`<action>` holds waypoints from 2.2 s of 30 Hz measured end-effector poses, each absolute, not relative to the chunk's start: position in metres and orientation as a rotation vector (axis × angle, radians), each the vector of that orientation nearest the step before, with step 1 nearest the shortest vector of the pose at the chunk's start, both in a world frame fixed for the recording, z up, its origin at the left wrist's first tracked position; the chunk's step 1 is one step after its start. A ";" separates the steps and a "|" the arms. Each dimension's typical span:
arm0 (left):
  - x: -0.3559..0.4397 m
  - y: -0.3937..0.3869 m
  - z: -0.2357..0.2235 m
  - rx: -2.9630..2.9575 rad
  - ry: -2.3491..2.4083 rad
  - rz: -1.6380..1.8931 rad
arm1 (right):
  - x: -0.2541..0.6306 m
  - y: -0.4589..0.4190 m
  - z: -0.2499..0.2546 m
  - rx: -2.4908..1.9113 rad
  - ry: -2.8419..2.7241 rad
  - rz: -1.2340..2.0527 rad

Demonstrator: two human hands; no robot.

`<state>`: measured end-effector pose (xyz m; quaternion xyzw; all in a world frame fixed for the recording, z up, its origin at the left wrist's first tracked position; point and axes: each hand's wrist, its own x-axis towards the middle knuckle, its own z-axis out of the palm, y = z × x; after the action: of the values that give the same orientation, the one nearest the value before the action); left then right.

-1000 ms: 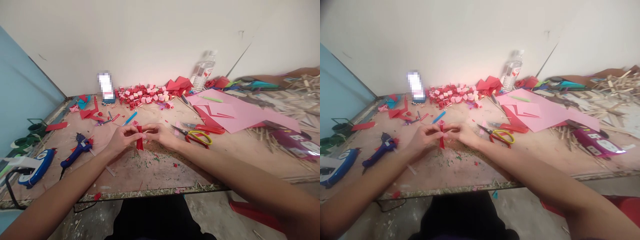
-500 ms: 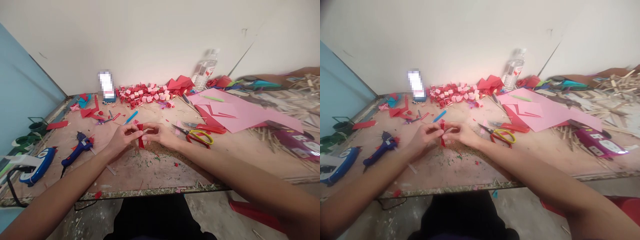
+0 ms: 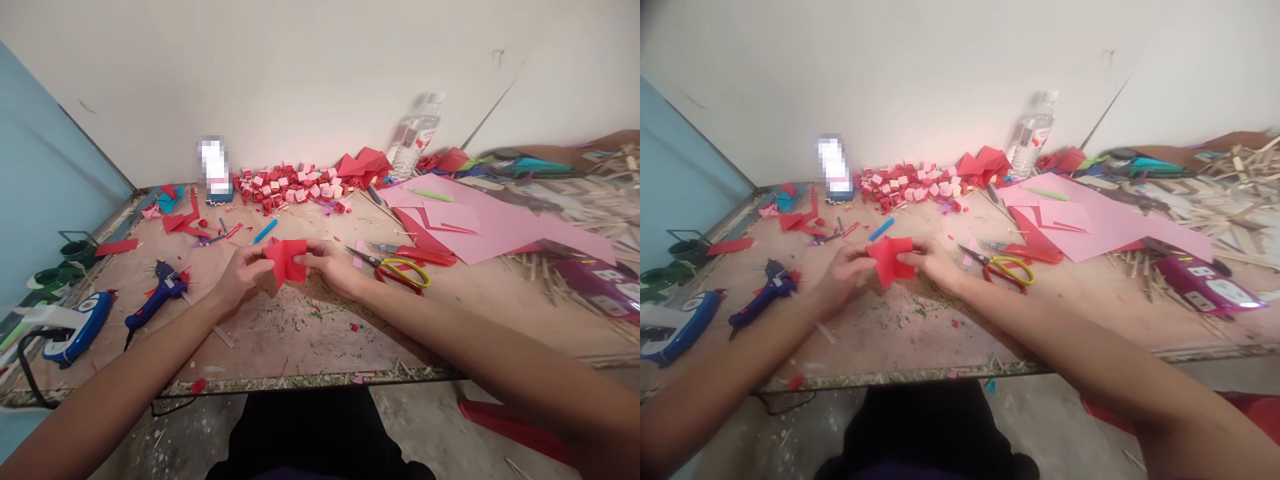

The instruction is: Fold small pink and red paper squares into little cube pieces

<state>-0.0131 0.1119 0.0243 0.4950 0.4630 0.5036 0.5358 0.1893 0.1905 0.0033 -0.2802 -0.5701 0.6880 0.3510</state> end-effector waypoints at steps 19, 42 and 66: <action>-0.020 0.124 0.020 1.374 1.534 1.495 | 0.187 0.192 0.003 -0.748 -1.527 1.702; -0.012 0.123 0.024 1.051 1.329 1.424 | 0.185 0.190 0.003 -0.746 -1.417 1.693; -0.016 0.125 0.019 1.290 1.374 1.589 | 0.189 0.189 0.006 -0.746 -1.377 1.785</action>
<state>-0.0159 0.1249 0.0192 0.4936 0.5257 0.6082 0.3317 0.1893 0.1889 0.0063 -0.2912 -0.5377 0.6972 0.3742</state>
